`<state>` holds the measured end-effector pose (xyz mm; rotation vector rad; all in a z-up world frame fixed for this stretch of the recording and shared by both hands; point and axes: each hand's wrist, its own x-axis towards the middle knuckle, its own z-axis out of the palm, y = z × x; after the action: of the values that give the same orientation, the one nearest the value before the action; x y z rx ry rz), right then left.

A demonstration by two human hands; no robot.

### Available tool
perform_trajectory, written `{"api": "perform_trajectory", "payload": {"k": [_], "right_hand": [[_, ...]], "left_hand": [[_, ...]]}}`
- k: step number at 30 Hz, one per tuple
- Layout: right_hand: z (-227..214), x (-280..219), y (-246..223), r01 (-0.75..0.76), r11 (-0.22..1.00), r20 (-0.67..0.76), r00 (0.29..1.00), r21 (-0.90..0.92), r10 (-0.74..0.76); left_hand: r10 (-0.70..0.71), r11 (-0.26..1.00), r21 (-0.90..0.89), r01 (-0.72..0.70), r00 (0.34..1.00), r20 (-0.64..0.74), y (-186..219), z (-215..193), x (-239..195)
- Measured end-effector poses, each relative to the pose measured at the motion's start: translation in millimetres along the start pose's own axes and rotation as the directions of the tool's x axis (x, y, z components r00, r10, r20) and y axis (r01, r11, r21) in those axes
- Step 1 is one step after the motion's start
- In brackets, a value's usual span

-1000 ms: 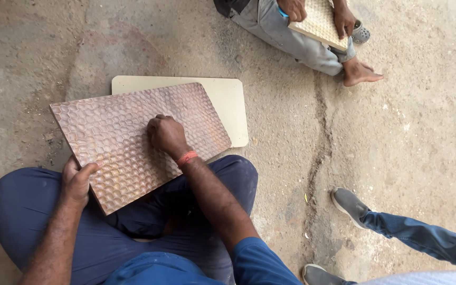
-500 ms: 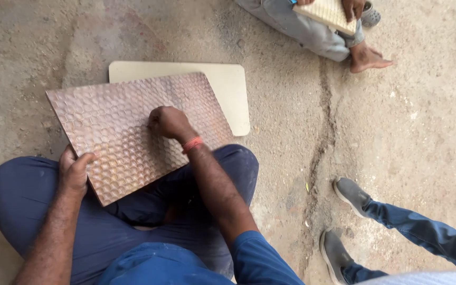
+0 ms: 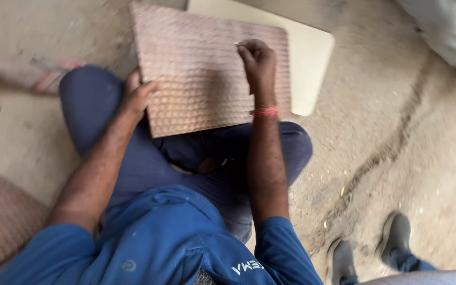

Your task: The person sits on the floor holding a carved wooden panel on their lap and rubs its textured surface with a small handheld scraper, working across different areas and repositioning the panel to treat the raised pattern.

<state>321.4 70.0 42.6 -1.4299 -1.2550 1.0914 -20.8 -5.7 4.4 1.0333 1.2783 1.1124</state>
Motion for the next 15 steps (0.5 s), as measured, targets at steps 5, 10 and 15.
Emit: {"api": "perform_trajectory", "payload": {"k": [5, 10, 15], "right_hand": [[22.4, -6.4, 0.7, 0.007, 0.999, -0.007, 1.000, -0.054, -0.007], [36.0, -16.8, -13.2, 0.311, 0.891, 0.151, 0.949, -0.331, -0.276], [56.6, -27.7, -24.0, 0.329, 0.829, 0.139, 0.944, -0.453, -0.299]], "left_hand": [[0.011, 0.997, 0.079, -0.015, 0.999, 0.053, 34.9, 15.7, -4.6], [0.008, 0.999, 0.031, -0.011, 0.997, 0.080, 49.0, 22.2, -7.7], [-0.033, 0.996, 0.085, 0.027, 0.997, 0.069, 54.3, 22.6, -6.6]]}}
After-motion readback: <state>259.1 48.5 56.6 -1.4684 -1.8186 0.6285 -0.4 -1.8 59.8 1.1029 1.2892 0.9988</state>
